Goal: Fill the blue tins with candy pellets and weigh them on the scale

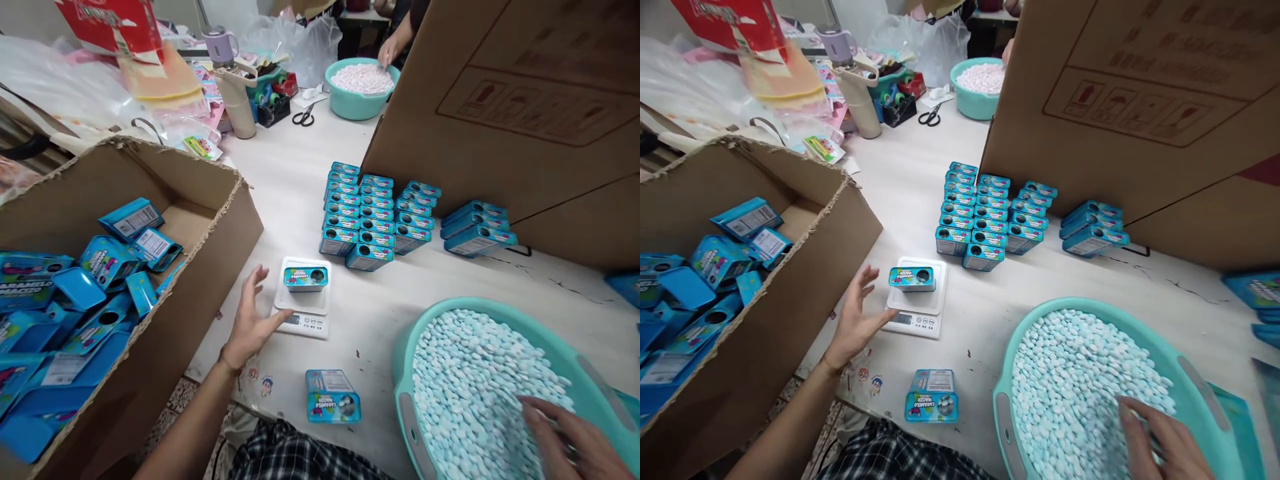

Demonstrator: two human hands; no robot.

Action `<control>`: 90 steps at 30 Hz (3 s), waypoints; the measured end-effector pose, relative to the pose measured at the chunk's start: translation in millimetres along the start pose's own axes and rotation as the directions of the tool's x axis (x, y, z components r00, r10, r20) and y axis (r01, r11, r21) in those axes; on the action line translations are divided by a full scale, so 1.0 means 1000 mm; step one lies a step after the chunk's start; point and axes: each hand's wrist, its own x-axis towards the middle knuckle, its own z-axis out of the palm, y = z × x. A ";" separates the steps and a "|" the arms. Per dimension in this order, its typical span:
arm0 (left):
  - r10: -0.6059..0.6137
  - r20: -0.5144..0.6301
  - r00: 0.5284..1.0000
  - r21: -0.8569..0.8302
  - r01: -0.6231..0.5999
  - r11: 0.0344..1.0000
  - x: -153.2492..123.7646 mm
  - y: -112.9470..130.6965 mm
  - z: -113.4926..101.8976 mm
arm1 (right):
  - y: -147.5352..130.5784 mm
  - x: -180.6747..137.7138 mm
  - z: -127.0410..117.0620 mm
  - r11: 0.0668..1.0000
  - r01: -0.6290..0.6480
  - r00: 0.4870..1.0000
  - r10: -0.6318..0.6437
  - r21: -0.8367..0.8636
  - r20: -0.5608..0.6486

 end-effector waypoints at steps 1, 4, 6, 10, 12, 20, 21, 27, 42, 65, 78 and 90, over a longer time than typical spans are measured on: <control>0.029 0.023 0.999 0.049 -0.030 0.998 0.010 -0.002 0.007 | -0.015 0.000 -0.004 0.999 0.023 1.000 -0.023 -0.042 0.013; 0.083 0.081 0.993 0.070 -0.088 0.994 0.032 -0.004 0.027 | -0.057 -0.009 -0.012 1.000 0.013 1.000 -0.013 -0.016 -0.024; 0.122 0.101 0.987 0.036 -0.126 0.991 0.037 0.006 0.036 | -0.079 -0.017 -0.012 0.978 -0.127 0.984 0.145 0.166 -0.106; 0.362 0.212 0.908 -0.028 -0.365 0.931 0.030 0.072 0.052 | -0.104 -0.022 -0.002 0.632 -0.245 0.916 0.399 0.735 -0.038; 0.489 0.332 0.807 -0.086 -0.490 0.867 0.021 0.118 0.066 | -0.111 -0.018 0.001 0.264 -0.248 0.901 0.416 0.932 0.122; 0.546 0.826 0.142 -0.087 -0.924 0.373 -0.027 0.231 0.163 | -0.114 -0.013 0.016 -0.527 -0.277 0.876 0.206 0.804 0.436; 0.526 0.844 0.110 -0.082 -0.941 0.328 -0.030 0.234 0.170 | -0.111 -0.015 0.019 -0.559 -0.255 0.878 0.208 0.789 0.431; 0.489 0.871 0.049 -0.084 -0.966 0.246 -0.036 0.237 0.180 | -0.100 -0.018 0.031 -0.610 -0.226 0.878 0.210 0.759 0.430; 0.562 0.723 0.401 -0.166 -0.689 0.705 0.002 0.194 0.122 | -0.117 -0.013 0.029 -0.512 -0.319 0.819 0.275 0.797 0.504; 0.087 0.039 0.995 -0.341 -0.069 0.938 0.036 -0.006 -0.003 | -0.104 0.010 -0.016 -0.247 -0.485 0.803 0.255 0.839 0.539; 0.034 -0.149 0.988 -0.427 -0.095 0.899 0.031 0.004 -0.020 | -0.200 0.040 0.005 0.074 -0.510 0.846 0.223 0.857 0.484; 0.196 0.107 0.975 -0.150 -0.179 0.972 0.040 0.015 -0.013 | -0.293 0.064 0.054 0.098 -0.562 0.810 -0.135 0.821 0.571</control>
